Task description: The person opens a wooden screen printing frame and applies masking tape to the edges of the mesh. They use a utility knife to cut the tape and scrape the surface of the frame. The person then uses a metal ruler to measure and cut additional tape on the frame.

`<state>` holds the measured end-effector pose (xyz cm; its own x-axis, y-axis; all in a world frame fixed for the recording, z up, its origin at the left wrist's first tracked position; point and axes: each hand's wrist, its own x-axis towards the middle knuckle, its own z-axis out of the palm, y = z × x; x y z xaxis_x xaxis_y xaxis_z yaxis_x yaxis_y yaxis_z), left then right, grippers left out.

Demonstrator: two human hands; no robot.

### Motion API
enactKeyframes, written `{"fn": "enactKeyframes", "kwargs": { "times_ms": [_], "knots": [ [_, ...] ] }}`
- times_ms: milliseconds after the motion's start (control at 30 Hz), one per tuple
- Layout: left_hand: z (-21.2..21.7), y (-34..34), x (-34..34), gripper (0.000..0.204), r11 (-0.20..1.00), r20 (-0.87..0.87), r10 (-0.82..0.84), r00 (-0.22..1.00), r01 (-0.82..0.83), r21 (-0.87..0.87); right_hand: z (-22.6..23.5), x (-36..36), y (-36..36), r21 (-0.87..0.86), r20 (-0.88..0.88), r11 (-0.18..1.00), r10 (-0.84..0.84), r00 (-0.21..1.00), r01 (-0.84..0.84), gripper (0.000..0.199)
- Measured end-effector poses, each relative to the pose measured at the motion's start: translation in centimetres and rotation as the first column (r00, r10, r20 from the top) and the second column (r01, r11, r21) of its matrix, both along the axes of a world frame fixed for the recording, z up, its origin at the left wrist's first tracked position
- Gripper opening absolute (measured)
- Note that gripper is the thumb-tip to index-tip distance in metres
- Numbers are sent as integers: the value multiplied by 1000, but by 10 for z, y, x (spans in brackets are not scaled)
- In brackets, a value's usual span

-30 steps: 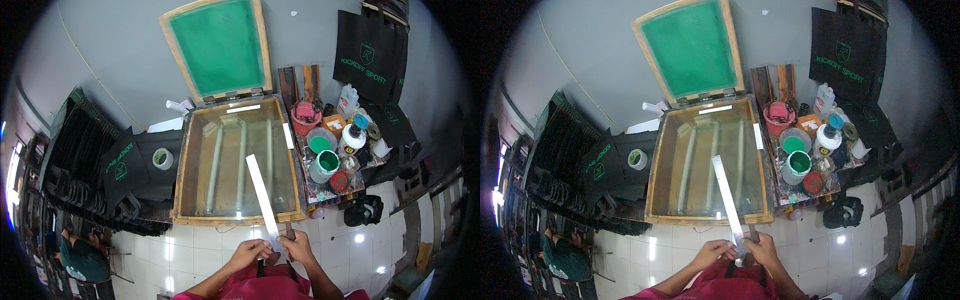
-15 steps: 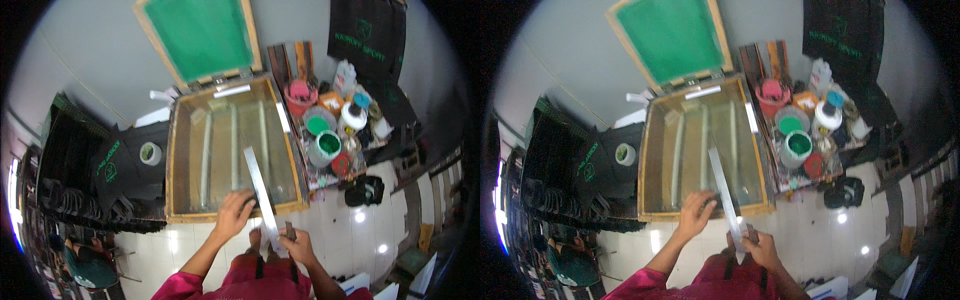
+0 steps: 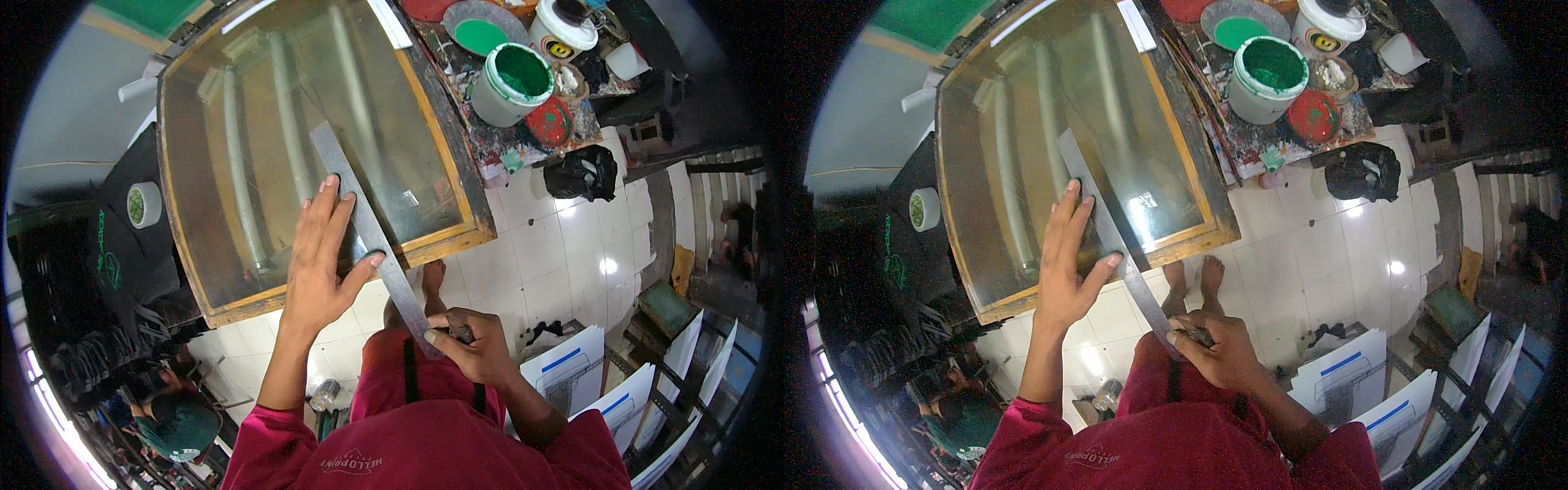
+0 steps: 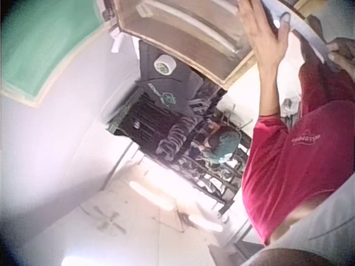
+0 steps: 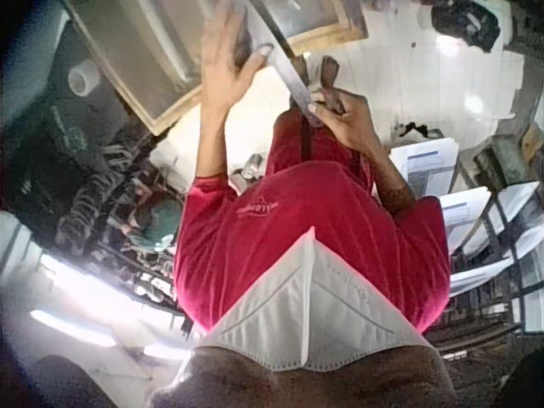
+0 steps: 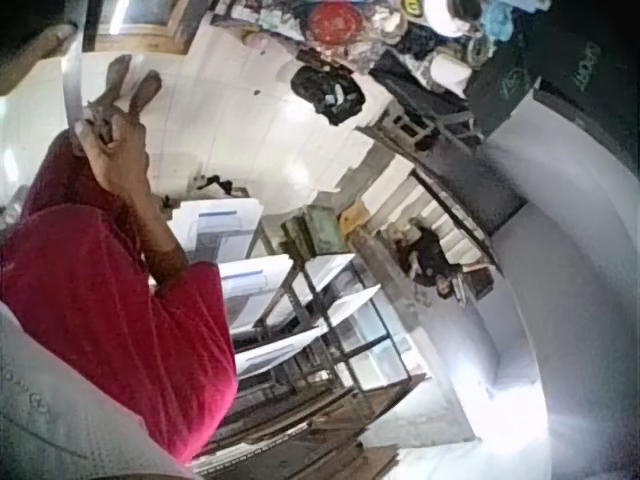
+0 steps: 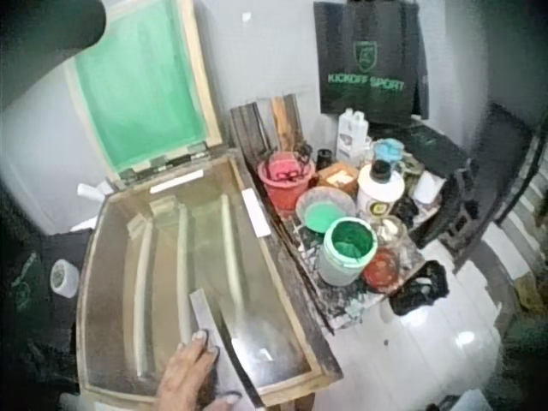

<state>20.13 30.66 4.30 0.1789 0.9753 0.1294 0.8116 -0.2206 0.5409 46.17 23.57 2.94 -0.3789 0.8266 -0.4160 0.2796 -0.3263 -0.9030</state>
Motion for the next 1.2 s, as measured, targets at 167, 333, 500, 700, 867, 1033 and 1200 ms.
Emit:
{"fn": "enactKeyframes", "kwargs": {
  "times_ms": [167, 333, 500, 700, 867, 1033, 1200],
  "knots": [
    [-5, 8, 6, 73, 1000, -24, -30, 999, 30, -1, -6, -2, 1, -43, -103, 994, -103, 989, 99, 13],
    [-7, 9, 8, 71, 999, -93, -42, 995, 41, -15, -22, 3, -3, -45, -115, 990, -134, 984, 130, 12],
    [-6, 13, 11, 70, 998, -122, -60, 991, 56, -37, -20, 7, 4, -61, -114, 994, -101, 988, 94, 12],
    [-8, 12, 12, 69, 997, -174, -69, 982, 63, -39, -24, 8, 0, -106, -150, 989, -118, 982, 102, 12],
    [-8, 11, 12, 69, 997, -193, -71, 979, 64, -42, -30, 8, -3, -60, -138, 994, -102, 985, 94, 11],
    [-7, 12, 12, 69, 997, -183, -71, 981, 65, -42, -30, 10, -2, -63, -129, 995, -89, 988, 81, 11],
    [-8, 11, 13, 69, 997, -186, -72, 980, 66, -35, -25, 9, -1, -113, -127, 990, -101, 987, 87, 12]
  ]
}}
